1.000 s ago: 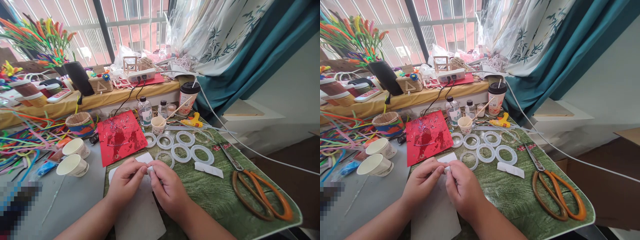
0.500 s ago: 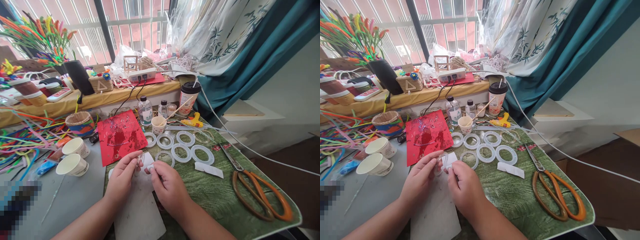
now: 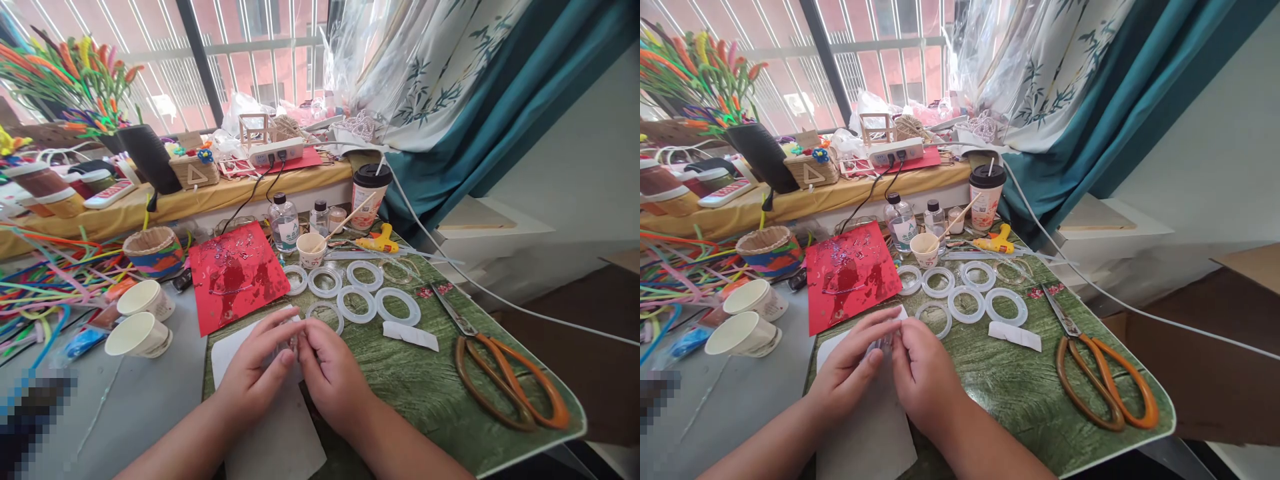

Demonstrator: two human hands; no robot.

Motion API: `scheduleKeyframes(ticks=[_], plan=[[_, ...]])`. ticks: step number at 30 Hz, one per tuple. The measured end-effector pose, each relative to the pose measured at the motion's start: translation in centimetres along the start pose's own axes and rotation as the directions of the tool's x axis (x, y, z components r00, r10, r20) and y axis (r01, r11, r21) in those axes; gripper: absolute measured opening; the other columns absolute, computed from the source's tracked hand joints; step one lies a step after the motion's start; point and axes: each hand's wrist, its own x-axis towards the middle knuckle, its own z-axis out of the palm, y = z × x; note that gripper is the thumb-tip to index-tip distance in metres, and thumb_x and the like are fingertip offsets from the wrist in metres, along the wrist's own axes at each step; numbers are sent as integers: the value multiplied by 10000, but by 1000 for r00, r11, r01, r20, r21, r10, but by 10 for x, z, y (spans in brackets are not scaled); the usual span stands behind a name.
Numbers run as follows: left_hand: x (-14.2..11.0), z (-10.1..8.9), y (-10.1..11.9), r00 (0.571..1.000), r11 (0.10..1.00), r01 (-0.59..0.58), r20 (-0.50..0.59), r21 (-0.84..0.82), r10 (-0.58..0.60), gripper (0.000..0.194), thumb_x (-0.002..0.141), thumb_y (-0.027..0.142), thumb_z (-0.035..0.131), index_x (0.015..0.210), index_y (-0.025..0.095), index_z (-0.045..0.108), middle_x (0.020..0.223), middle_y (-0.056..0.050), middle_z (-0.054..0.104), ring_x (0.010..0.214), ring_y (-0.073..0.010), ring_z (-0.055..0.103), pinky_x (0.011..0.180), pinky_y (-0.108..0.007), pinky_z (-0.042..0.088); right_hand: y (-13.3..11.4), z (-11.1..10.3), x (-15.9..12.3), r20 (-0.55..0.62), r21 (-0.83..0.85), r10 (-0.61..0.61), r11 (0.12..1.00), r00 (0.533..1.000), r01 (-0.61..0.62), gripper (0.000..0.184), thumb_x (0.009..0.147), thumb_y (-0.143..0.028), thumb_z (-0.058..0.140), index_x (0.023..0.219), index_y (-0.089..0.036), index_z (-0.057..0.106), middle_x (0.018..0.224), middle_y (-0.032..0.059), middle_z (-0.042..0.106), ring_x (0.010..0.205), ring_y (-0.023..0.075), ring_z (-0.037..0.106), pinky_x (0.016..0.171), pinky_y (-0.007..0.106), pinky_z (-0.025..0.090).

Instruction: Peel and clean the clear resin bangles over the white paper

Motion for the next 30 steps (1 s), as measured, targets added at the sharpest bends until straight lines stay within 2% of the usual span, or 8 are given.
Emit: scheduleKeyframes(ticks=[4,7,9,14,18,24,28,30], plan=[[-7,0,-3,998,999,-42,41,21,41,515,1099,372,515,1612,371,476,1557,-87,619,1429,-299,581,1193,-460,476,-4,-1,-1,55,60,-6,998,998,3,213,1099,-214,415,947,-223,564,997,54,634,931,197,609,855,329,504],[-9,0,2,990,992,-92,112,86,82,619,1094,459,493,1682,349,336,1669,-107,495,1509,-330,496,1242,-495,417,-4,-1,-2,34,77,15,997,999,-18,242,1097,-222,407,898,-225,543,943,43,618,892,194,601,826,325,499],[-9,0,7,988,985,-95,137,146,75,658,1084,457,514,1695,345,296,1681,-117,473,1517,-335,484,1241,-495,416,-3,-2,-2,13,81,24,996,1000,-25,254,1095,-229,406,873,-226,527,908,36,604,866,194,596,800,324,493],[-6,-2,10,987,979,-115,133,168,93,607,1077,322,488,1667,335,344,1616,-118,554,1455,-327,560,1193,-486,467,-3,-2,-1,24,53,28,998,999,-30,272,1090,-239,414,850,-220,539,885,42,611,841,196,589,776,333,487],[-6,-3,6,992,987,-47,124,151,29,534,1071,313,483,1601,314,422,1574,-106,602,1404,-307,607,1151,-457,499,-2,-1,-1,-11,-28,56,998,998,-56,281,1075,-211,415,817,-222,524,828,32,598,772,189,566,702,323,459],[-1,-2,5,994,978,-30,111,208,7,420,1092,317,435,1497,266,534,1439,-121,697,1282,-297,674,1071,-441,533,-4,-2,-4,108,-105,-65,991,992,77,267,1046,-187,431,786,-233,469,811,35,581,746,196,541,685,333,441],[1,-2,7,992,976,-51,128,213,24,408,1075,324,473,1471,262,551,1410,-116,699,1266,-293,665,1080,-441,519,-1,-2,-2,-11,-127,44,991,999,-45,278,1066,-192,401,809,-229,499,812,43,588,751,204,561,683,339,445],[1,-2,7,994,971,-6,111,238,-21,395,1073,314,472,1450,253,572,1400,-121,705,1264,-299,665,1072,-451,524,-1,-2,-2,20,-152,33,988,999,-30,289,1064,-190,407,786,-236,473,792,37,571,731,202,544,667,339,433]])
